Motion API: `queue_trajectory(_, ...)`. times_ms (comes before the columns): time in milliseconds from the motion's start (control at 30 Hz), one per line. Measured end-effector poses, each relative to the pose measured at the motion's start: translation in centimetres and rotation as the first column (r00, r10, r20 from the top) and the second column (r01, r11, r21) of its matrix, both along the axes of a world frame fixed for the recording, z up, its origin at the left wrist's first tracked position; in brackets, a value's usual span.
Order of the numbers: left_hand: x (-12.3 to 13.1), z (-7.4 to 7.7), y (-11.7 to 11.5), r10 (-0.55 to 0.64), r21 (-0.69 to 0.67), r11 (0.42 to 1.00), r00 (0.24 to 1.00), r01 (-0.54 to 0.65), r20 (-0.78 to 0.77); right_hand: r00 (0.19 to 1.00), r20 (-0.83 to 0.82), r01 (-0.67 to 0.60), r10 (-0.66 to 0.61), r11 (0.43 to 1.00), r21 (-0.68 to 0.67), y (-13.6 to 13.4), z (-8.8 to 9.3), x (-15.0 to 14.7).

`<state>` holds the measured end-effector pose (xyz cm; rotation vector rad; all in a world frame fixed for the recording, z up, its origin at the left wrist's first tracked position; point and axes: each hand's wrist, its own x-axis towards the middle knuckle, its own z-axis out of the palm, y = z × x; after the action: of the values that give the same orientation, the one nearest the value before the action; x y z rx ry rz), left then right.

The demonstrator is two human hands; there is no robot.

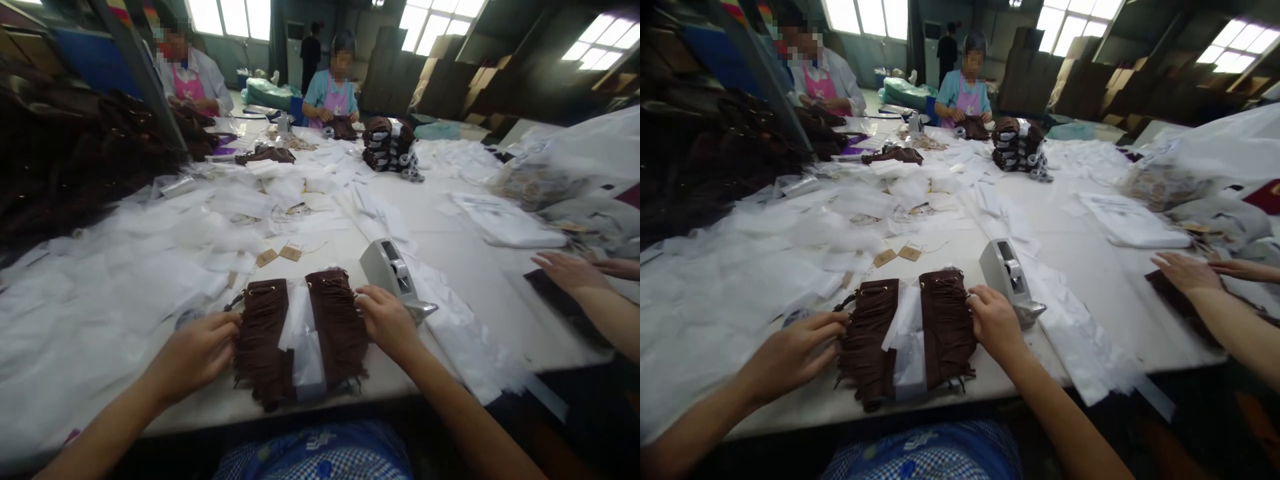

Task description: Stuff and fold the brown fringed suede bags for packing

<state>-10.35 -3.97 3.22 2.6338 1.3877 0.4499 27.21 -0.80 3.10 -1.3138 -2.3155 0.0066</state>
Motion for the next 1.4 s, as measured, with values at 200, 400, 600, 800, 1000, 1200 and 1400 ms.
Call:
queue_trajectory(200,3.5,1.2,2.6,-0.038,0.057,0.998,0.997,0.035,0.064,0.963,-0.002,-0.271,0.271,0.962,-0.006,2.5,0.6,-3.5)
queue_trajectory(400,-0.4,-1.3,3.7,-0.061,-0.007,0.998,0.996,0.062,0.062,0.987,-0.01,-0.163,0.163,0.986,-0.015,4.2,-0.2,0.1)
queue_trajectory(600,1.7,0.8,1.0,-0.014,0.046,0.999,0.993,0.009,0.114,0.956,-0.064,-0.293,0.287,0.946,-0.137,-0.8,1.9,-2.0)
queue_trajectory(800,1.8,-1.0,-1.6,-0.173,0.057,0.984,0.983,0.17,0.058,0.981,0.19,0.005,0.028,0.985,-0.172,-3.0,1.4,0.8)
queue_trajectory(1000,2.7,0.6,-3.5,-0.065,0.099,0.994,0.99,0.052,0.129,0.992,0.022,-0.124,0.128,0.984,-0.126,-5.4,2.8,-0.2)
queue_trajectory(1200,0.5,-1.9,-5.0,-0.241,0.019,0.97,0.969,0.24,0.052,0.918,-0.102,-0.397,0.383,0.881,-0.259,-5.4,0.9,1.3)
queue_trajectory(1400,-3.0,-0.7,-5.9,-0.016,0.082,0.997,0.999,0.013,0.039,0.995,0.041,-0.084,0.09,0.988,-0.13,-6.6,1.9,3.6)
